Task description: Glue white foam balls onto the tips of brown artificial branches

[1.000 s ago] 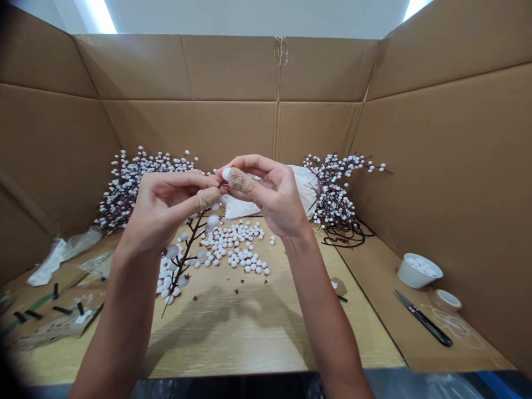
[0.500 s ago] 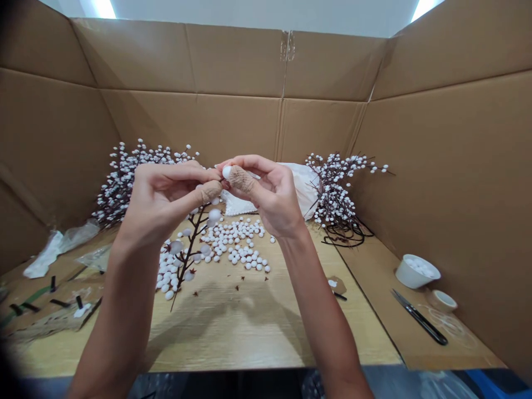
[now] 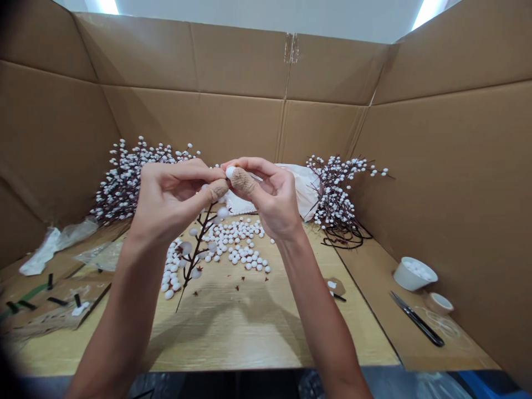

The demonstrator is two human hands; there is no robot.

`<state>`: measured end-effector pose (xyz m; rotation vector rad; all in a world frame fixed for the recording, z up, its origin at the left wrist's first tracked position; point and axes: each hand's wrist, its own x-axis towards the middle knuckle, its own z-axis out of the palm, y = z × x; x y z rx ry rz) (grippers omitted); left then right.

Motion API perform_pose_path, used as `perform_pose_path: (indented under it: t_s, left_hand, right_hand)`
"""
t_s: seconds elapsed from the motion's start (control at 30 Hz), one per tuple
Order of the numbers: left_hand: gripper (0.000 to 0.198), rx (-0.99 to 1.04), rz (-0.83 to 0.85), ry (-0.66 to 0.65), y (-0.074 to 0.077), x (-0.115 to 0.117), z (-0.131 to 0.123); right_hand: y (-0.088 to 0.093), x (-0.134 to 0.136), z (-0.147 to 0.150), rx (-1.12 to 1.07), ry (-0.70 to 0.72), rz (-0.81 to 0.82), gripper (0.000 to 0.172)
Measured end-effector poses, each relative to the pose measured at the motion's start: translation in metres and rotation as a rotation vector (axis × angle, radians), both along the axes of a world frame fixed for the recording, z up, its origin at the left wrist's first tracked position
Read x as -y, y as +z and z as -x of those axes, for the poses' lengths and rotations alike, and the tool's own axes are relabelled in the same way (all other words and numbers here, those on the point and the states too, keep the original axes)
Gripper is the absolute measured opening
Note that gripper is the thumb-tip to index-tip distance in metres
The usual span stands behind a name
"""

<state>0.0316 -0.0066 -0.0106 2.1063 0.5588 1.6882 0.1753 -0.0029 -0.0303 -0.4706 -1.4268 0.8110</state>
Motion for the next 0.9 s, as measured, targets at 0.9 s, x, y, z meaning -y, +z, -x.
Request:
perform_pose_path:
  t_s: [0.9]
  left_hand:
    - [0.002,0.494,0.072,0.077,0.001,-0.049,0.04]
  right_hand:
    - [-0.082,-0.013,0.048,0.775,0.554,0.468,0.033]
